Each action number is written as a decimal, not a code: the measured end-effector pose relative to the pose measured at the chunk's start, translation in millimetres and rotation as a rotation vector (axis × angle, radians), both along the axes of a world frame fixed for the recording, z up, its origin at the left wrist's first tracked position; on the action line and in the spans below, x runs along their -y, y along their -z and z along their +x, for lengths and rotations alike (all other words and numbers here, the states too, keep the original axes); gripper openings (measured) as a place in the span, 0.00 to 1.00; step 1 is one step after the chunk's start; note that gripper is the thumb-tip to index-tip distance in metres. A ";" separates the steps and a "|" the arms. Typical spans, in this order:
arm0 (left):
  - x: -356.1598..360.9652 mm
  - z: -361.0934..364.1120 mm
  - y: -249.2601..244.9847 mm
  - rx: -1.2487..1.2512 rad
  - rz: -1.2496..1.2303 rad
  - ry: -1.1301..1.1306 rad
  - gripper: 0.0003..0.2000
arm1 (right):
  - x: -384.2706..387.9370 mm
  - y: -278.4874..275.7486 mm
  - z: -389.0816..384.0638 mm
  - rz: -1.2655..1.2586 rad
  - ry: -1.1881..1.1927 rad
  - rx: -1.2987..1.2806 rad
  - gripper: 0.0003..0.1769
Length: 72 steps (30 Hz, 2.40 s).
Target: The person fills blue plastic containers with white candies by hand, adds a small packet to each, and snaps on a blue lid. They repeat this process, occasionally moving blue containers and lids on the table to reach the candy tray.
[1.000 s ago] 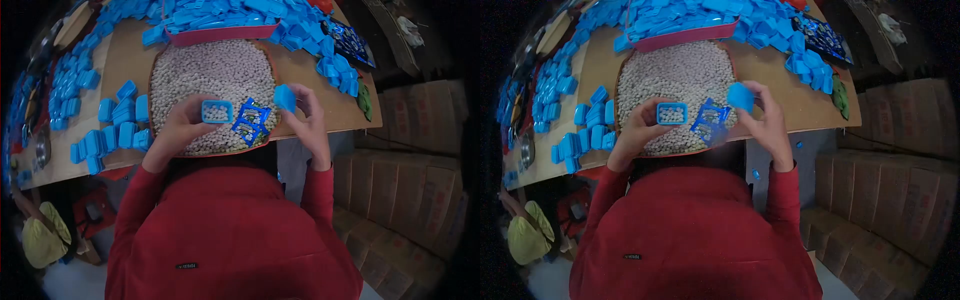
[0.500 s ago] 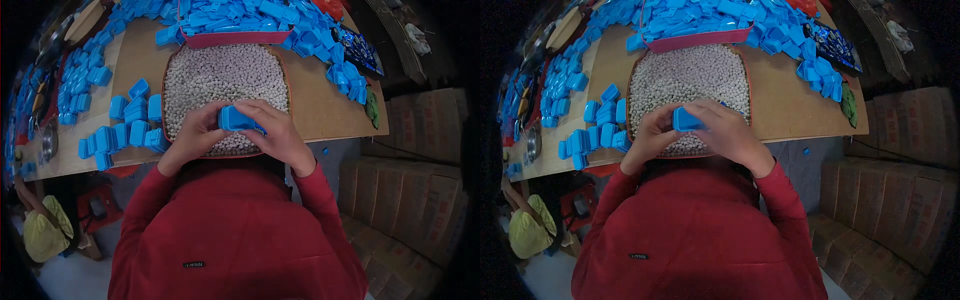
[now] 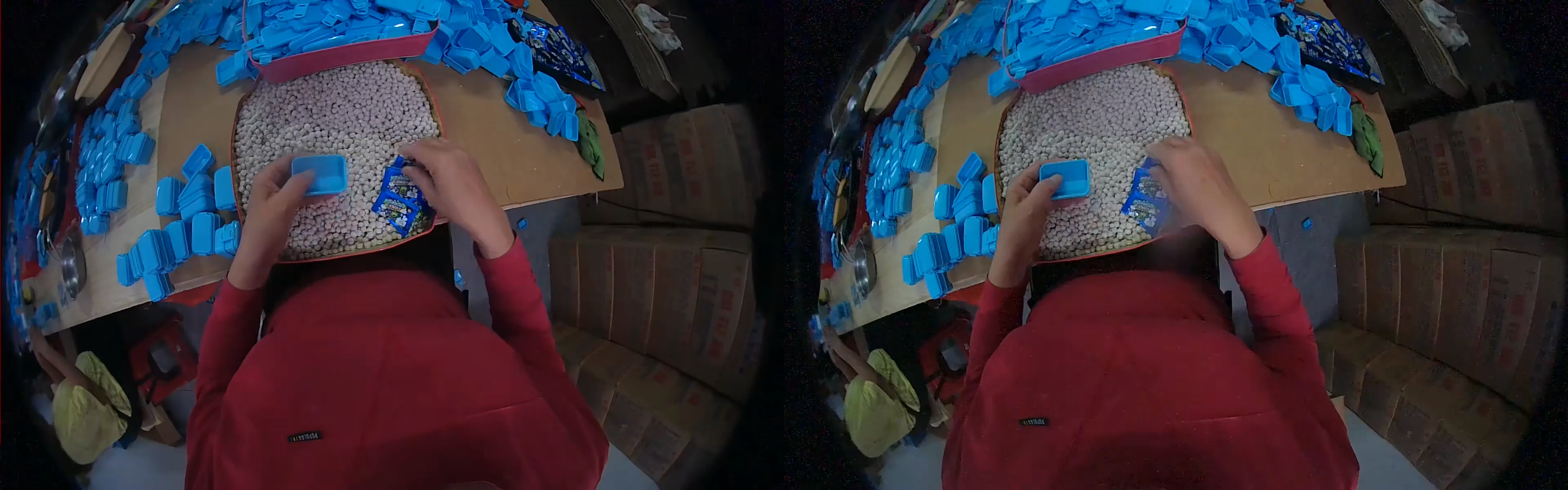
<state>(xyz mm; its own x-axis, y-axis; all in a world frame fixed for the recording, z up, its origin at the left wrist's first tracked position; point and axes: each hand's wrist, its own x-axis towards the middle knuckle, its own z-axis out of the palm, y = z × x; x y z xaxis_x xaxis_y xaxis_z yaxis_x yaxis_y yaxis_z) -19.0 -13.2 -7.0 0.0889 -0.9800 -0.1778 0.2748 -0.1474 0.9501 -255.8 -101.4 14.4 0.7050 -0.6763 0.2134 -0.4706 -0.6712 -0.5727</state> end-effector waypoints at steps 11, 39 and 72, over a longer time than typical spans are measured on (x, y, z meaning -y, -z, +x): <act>-1.6 -7.2 -4.0 0.160 -0.073 0.102 0.16 | 4.0 -6.3 12.8 0.323 -0.067 0.401 0.08; -1.8 -1.9 1.5 -0.017 -0.030 -0.087 0.10 | 220.5 0.4 42.5 -0.052 0.672 0.483 0.21; -2.2 -3.5 -1.8 -0.018 -0.134 0.069 0.27 | 21.5 -31.5 37.0 0.109 -0.219 0.331 0.17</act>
<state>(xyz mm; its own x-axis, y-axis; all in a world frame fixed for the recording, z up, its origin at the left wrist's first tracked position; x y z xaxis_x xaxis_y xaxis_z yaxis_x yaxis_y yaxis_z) -22.5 -11.0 -5.2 0.0183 -0.9988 -0.0463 0.2855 -0.0392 0.9576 -218.9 -122.9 45.9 0.7399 -0.5495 0.3880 -0.1021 -0.6618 -0.7427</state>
